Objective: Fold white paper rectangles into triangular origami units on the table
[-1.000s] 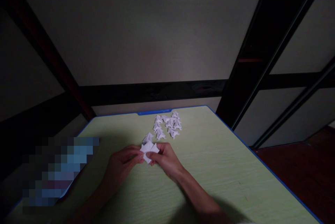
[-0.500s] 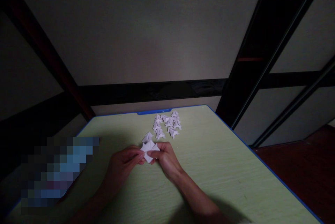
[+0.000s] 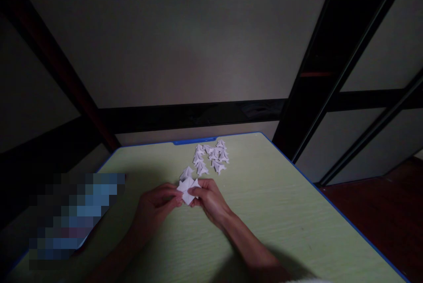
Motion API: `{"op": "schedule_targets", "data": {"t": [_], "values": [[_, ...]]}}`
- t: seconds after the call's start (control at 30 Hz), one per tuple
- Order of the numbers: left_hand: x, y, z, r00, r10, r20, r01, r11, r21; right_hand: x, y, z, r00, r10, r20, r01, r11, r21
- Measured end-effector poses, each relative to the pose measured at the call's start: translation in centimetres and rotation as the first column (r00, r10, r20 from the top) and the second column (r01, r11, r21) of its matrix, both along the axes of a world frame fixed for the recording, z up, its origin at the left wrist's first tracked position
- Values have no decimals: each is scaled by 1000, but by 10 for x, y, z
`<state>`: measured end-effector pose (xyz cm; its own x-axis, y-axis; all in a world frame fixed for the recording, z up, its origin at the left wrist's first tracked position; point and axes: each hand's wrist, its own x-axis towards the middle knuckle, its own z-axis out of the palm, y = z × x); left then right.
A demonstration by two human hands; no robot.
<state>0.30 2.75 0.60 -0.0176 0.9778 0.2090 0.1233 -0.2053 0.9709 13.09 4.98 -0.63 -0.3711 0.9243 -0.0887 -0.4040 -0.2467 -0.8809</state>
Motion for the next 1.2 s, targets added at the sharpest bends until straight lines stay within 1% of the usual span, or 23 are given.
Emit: {"op": "schedule_targets", "data": {"t": [0.13, 0.2, 0.23, 0.3, 0.37, 0.4, 0.43, 0.53, 0.6, 0.67, 0.8, 0.93, 1.0, 1.1, 1.2], "values": [[-1, 0, -2, 1000, -3, -8, 3, 1000, -3, 1, 1, -3, 997, -14, 72, 11, 999, 42], [-2, 0, -3, 1000, -18, 22, 19, 999, -28, 1, 2, -5, 996, -9, 93, 3, 998, 65], [-3, 0, -4, 997, -32, 64, 36, 998, -60, 1, 2, -5, 995, -4, 96, -4, 997, 79], [-5, 2, -6, 976, -57, 211, 91, 983, -157, 2, 2, -6, 995, -8, 103, -3, 994, 111], [-6, 4, -7, 928, -53, 370, 163, 949, -271, 2, 2, -5, 991, -18, 132, -3, 987, 158], [-5, 5, -8, 908, -46, 417, 193, 929, -318, 3, 2, -5, 988, -17, 157, -13, 982, 188], [-5, 6, -8, 902, -45, 428, 214, 910, -354, 3, 2, -5, 983, -15, 183, -26, 976, 217], [-1, 6, -9, 931, -116, 347, 256, 884, -392, 4, 2, -4, 967, 0, 255, -76, 956, 285], [2, 5, -9, 943, -163, 289, 270, 882, -385, 4, 1, -4, 958, 8, 287, -101, 946, 309], [2, 4, -10, 943, -185, 276, 283, 883, -374, 4, 1, -4, 954, 4, 299, -105, 941, 321], [0, 3, -12, 944, -212, 252, 290, 897, -335, 4, 0, -1, 954, -27, 298, -73, 945, 318], [-2, 0, -12, 959, -220, 176, 261, 929, -261, 3, -2, 0, 952, 1, 305, -99, 946, 308], [-1, -2, -9, 964, -224, 141, 251, 942, -221, 3, -3, -2, 961, 27, 275, -115, 945, 307], [0, -3, -7, 969, -222, 110, 239, 954, -182, 2, -4, -8, 984, 46, 171, -98, 946, 309], [1, -2, -8, 967, -226, 117, 244, 953, -179, 2, -2, -12, 993, 51, 103, -76, 964, 255]]}}
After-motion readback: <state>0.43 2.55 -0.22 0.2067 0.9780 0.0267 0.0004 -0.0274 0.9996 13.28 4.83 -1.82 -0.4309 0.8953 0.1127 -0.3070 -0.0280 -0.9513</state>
